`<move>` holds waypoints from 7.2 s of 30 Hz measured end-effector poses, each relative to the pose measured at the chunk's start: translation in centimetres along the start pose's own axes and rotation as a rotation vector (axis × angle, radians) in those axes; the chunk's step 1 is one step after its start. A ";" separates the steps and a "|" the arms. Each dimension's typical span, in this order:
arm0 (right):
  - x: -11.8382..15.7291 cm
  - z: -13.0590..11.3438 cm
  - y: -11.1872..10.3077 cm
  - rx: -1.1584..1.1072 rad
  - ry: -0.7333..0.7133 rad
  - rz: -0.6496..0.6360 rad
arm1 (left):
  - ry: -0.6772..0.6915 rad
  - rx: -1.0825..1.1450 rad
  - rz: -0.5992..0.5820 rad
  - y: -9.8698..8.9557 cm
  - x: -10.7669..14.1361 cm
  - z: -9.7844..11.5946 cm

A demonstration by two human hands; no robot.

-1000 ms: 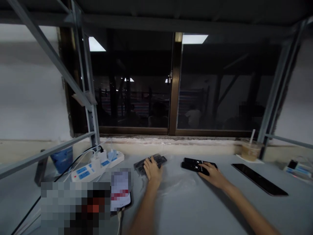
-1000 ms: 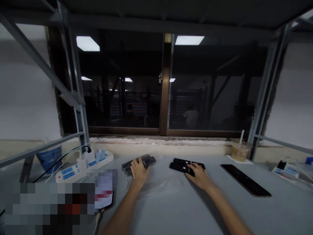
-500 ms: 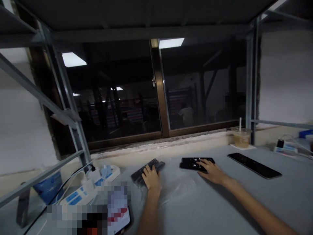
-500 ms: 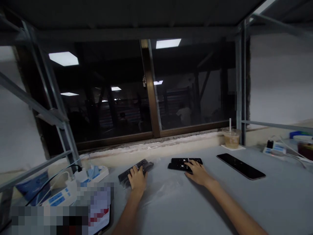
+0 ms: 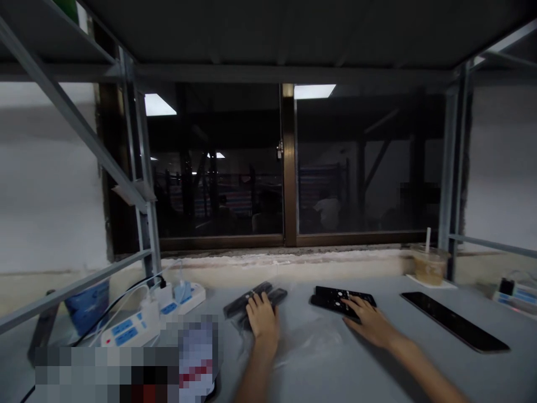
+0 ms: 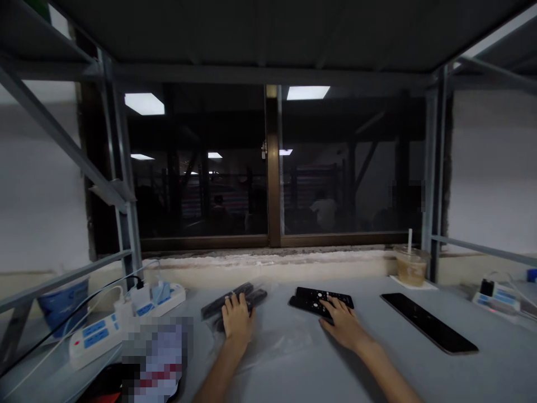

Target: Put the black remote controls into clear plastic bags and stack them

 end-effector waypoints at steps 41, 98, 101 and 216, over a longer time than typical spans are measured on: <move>0.7 -4.7 1.0 -0.998 0.005 -0.157 | 0.446 0.257 -0.094 -1.7 3.0 6.0; 0.9 4.8 -3.4 -1.406 0.465 0.689 | 0.316 0.289 0.175 -8.6 2.4 3.3; 0.6 3.8 -3.4 -1.390 0.403 0.589 | 0.336 0.203 0.016 -8.0 3.2 4.5; 2.2 -4.2 -6.0 -1.015 -0.200 0.692 | 0.602 0.198 0.157 -4.9 2.9 4.3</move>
Point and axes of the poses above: each hand's wrist, its own x-axis away from the middle knuckle, its own y-axis out of the palm, z = x × y, the point moved 7 cm from there along -x, towards the middle knuckle, and after that the axes turned 8 degrees about -x, right-handed, at the moved point
